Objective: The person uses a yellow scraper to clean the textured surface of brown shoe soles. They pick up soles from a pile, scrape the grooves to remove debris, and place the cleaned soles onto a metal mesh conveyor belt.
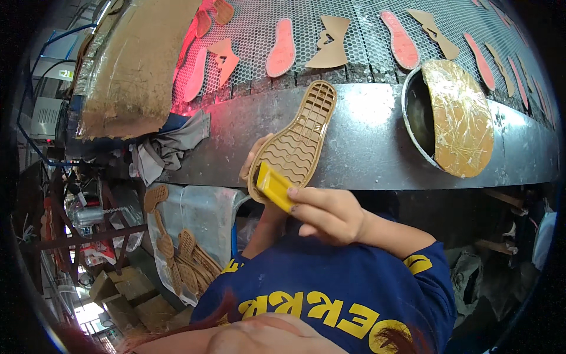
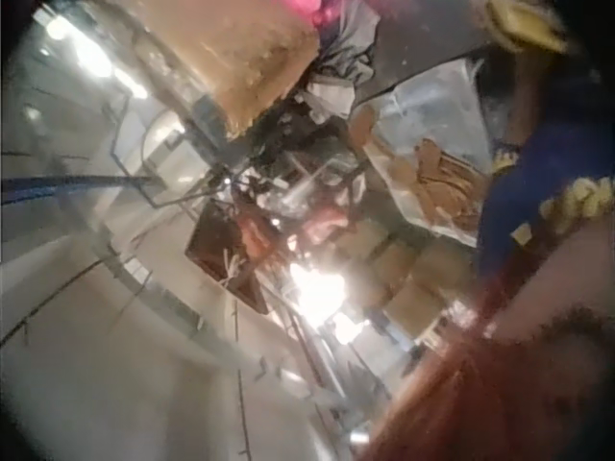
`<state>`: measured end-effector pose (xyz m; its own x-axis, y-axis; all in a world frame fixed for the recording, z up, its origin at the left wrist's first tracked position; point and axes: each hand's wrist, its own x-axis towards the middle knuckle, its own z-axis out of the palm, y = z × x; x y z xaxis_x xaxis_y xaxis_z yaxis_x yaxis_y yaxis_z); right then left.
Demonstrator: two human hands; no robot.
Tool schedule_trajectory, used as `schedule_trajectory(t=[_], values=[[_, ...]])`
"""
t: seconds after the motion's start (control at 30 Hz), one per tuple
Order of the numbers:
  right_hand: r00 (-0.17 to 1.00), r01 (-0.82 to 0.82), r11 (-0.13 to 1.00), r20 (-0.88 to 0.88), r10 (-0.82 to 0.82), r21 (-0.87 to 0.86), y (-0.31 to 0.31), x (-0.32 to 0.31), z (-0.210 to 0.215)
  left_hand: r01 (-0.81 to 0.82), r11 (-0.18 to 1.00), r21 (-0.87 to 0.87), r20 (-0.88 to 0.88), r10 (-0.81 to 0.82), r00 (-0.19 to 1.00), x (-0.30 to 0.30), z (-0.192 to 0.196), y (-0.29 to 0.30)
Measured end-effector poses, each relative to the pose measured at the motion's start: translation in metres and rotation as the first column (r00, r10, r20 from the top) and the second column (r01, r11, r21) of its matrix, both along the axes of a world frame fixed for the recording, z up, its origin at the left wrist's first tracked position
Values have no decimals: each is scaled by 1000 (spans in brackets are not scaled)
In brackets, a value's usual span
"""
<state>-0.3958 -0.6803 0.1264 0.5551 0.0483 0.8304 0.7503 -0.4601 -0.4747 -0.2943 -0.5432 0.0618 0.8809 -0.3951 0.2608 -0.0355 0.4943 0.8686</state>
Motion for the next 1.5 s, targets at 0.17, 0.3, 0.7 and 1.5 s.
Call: schedule_trajectory(t=[0.17,0.3,0.7,1.5], values=[[995,71,997,-72,-73,-40,-1,3,6,-223,962,157,484,121,866,-5,7,-9],[996,-12,1000,-84,11,-16,-1,-1,5,-122,972,201,288,61,956,-7,8,-9],[990,-94,991,-98,103,94,-24,-6,3,44,990,133,254,-77,964,-10,15,-5],[738,608,786,-448,-505,114,-47,41,-42,36,968,246,315,-115,942,-6,-18,8]])
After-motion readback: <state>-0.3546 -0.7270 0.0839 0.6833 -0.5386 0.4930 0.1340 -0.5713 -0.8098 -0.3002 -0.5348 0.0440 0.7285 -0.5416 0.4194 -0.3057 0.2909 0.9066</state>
